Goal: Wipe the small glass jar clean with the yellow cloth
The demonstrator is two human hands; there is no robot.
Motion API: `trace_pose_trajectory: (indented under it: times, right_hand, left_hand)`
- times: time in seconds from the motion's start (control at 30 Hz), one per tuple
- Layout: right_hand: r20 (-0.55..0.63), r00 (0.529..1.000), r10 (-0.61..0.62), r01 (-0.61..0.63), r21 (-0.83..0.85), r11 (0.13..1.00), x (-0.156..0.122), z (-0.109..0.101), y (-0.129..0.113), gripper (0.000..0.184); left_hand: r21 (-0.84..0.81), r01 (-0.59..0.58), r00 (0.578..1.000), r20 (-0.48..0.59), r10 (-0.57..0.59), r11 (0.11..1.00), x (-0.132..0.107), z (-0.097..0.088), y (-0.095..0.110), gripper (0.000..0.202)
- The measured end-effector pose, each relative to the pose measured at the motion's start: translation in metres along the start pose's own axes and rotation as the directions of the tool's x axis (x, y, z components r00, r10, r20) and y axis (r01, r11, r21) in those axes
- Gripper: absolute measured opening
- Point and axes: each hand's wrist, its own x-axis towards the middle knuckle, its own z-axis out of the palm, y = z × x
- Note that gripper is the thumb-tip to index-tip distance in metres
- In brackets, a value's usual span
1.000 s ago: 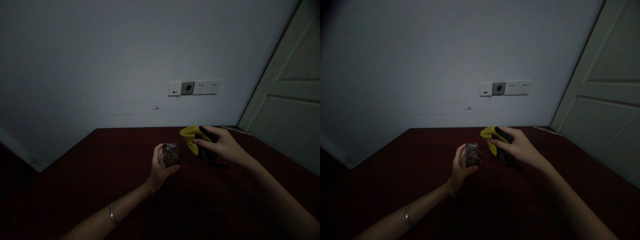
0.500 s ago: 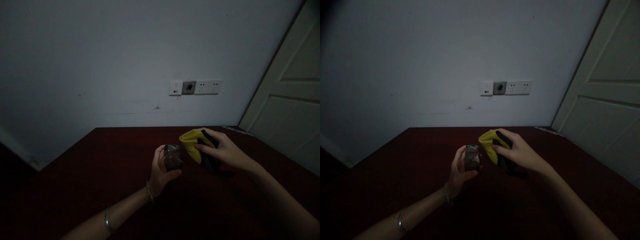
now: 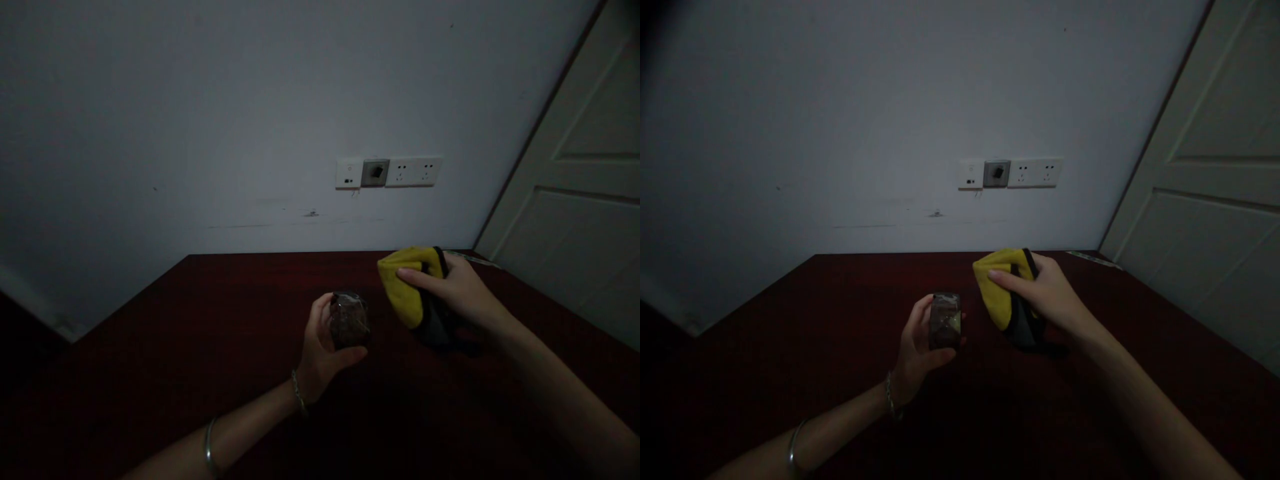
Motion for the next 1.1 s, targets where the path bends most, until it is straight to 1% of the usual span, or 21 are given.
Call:
trace_pose_trajectory:
  times: [0.03,0.07,0.1,0.13,0.17,0.23,0.3,0.4,0.5,0.73,0.87,0.97,1.1]
  right_hand:
    - [0.029,0.993,-0.117,0.120,-0.085,0.989,-0.002,0.000,-0.001,0.034]
    - [0.085,0.973,-0.217,0.228,-0.162,0.960,-0.004,0.001,-0.003,0.033]
    - [0.154,0.945,-0.288,0.317,-0.220,0.923,-0.007,0.002,-0.005,0.031]
    - [0.218,0.917,-0.335,0.385,-0.258,0.886,-0.009,0.003,-0.006,0.030]
    - [0.268,0.892,-0.364,0.433,-0.283,0.856,-0.012,0.004,-0.007,0.029]
    - [0.319,0.856,-0.408,0.501,-0.312,0.807,-0.016,0.008,-0.008,0.028]
    - [0.334,0.824,-0.458,0.556,-0.322,0.766,-0.018,0.010,-0.005,0.029]
    - [0.348,0.769,-0.537,0.634,-0.304,0.711,-0.019,0.012,0.000,0.036]
    - [0.392,0.725,-0.567,0.682,-0.288,0.673,-0.020,0.012,0.003,0.044]
    - [0.459,0.684,-0.567,0.712,-0.252,0.655,-0.028,0.012,-0.002,0.052]
    - [0.507,0.689,-0.517,0.693,-0.255,0.674,-0.033,0.012,-0.008,0.058]
    - [0.533,0.687,-0.494,0.687,-0.253,0.681,-0.033,0.010,-0.013,0.053]
    - [0.456,0.713,-0.533,0.685,-0.286,0.671,-0.028,0.006,-0.011,0.043]
  left_hand:
    - [0.000,0.001,1.000,-0.004,-0.001,1.000,0.000,0.000,0.000,0.083]
    - [0.001,0.001,1.000,-0.009,-0.001,1.000,-0.001,0.000,0.001,0.083]
    - [0.003,-0.002,1.000,-0.015,0.002,1.000,-0.001,0.000,0.000,0.083]
    - [0.006,-0.006,1.000,-0.021,0.006,1.000,-0.001,0.000,0.000,0.083]
    - [0.010,-0.010,1.000,-0.026,0.010,1.000,-0.001,0.000,-0.001,0.083]
    - [0.018,-0.017,0.999,-0.031,0.018,1.000,-0.002,-0.001,-0.002,0.083]
    - [0.023,-0.028,0.999,-0.030,0.029,0.999,-0.002,-0.001,-0.004,0.083]
    - [0.027,-0.035,0.999,-0.031,0.036,0.999,-0.002,0.000,-0.004,0.084]
    - [0.028,-0.043,0.998,-0.037,0.044,0.999,-0.003,0.002,-0.002,0.082]
    - [0.038,-0.069,0.996,-0.050,0.070,0.997,0.000,0.001,0.000,0.080]
    - [0.055,-0.093,0.993,-0.062,0.097,0.994,0.004,-0.002,-0.001,0.079]
    - [0.050,-0.096,0.992,-0.072,0.099,0.994,0.005,-0.004,-0.003,0.079]
    - [0.032,-0.069,0.995,-0.068,0.071,0.997,0.002,-0.005,-0.006,0.083]
